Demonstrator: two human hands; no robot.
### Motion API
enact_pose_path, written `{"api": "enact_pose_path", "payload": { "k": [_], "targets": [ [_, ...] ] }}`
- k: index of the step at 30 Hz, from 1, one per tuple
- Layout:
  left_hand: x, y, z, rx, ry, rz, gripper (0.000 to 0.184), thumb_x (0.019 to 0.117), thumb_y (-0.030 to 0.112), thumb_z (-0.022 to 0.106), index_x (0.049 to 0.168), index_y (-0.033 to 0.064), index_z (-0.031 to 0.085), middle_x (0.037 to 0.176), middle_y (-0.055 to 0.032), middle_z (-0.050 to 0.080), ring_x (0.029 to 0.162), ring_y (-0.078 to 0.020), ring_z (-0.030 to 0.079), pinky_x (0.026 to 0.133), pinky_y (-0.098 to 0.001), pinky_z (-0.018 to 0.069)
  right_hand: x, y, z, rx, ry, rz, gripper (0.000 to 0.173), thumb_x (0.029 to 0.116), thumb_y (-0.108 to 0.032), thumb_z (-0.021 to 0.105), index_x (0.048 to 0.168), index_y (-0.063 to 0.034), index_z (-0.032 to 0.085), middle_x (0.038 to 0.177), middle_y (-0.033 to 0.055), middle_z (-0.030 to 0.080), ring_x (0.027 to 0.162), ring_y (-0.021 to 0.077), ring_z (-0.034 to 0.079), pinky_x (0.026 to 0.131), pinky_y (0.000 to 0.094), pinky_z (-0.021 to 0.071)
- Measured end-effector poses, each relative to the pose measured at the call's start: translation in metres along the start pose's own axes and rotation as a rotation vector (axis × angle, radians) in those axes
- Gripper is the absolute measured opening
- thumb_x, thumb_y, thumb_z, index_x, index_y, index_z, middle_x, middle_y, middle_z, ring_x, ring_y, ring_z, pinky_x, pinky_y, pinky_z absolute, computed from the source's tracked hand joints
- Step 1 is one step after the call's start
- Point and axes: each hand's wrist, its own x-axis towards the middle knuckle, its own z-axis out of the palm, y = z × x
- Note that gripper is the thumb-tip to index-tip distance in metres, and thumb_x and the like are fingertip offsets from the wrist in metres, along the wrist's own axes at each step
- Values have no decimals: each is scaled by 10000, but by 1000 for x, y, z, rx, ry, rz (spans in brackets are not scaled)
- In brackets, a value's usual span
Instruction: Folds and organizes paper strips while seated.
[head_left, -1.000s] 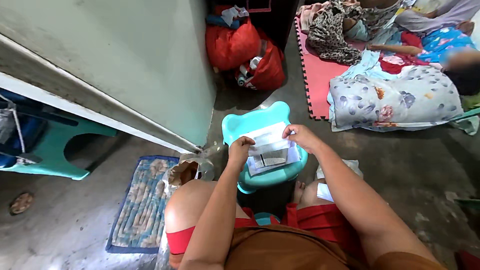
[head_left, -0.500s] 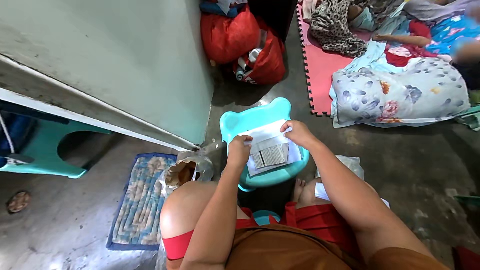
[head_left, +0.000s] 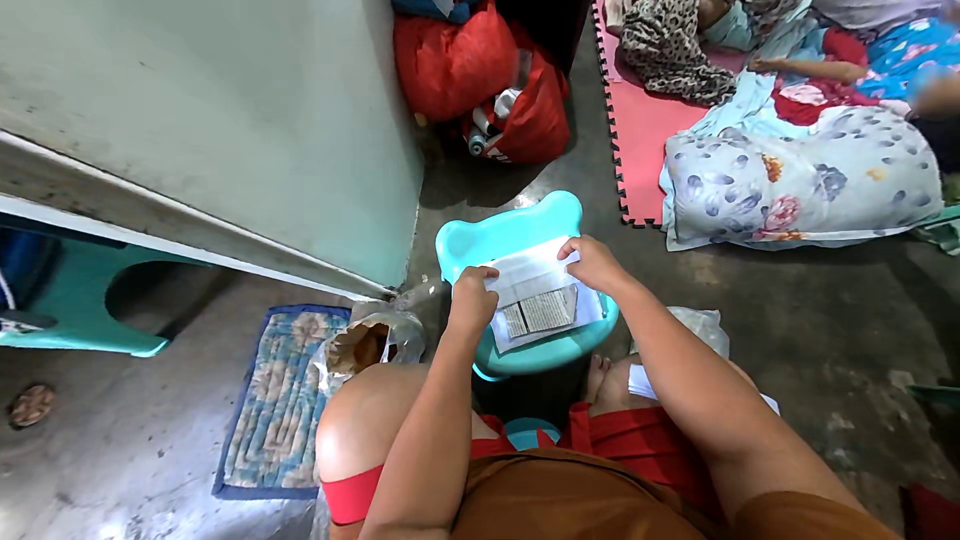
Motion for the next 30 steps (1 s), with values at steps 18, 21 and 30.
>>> {"api": "enact_pose_path", "payload": {
  "k": [18, 21, 30],
  "targets": [
    [3, -5, -4, 7, 30, 23, 412, 874, -70, 659, 1266, 53, 682, 1342, -167, 611, 1033, -305, 675, 896, -497, 568, 18, 18, 5, -26, -9, -31, 278, 851, 38, 722, 1126, -7, 715, 1210, 262, 616, 1155, 424, 595, 966, 604, 492],
    [4, -7, -1, 5, -14, 5, 415, 860, -67, 678, 1261, 39, 685, 1344, -187, 607, 1082, -326, 666, 922, -509, 562, 16, 16, 4, -66, -32, -10, 269, 856, 36, 723, 1123, 8, 715, 1202, 278, 619, 1156, 438, 595, 961, 618, 492],
    [7, -11, -1, 70, -53, -46, 365, 844, -27, 733, 1199, 45, 690, 1268, -216, 619, 1099, -361, 644, 924, -537, 546, 19, 22, 4, -107, -16, -1, 274, 851, 37, 722, 1123, 11, 712, 1175, 271, 618, 1132, 429, 598, 959, 598, 494]
  ]
}}
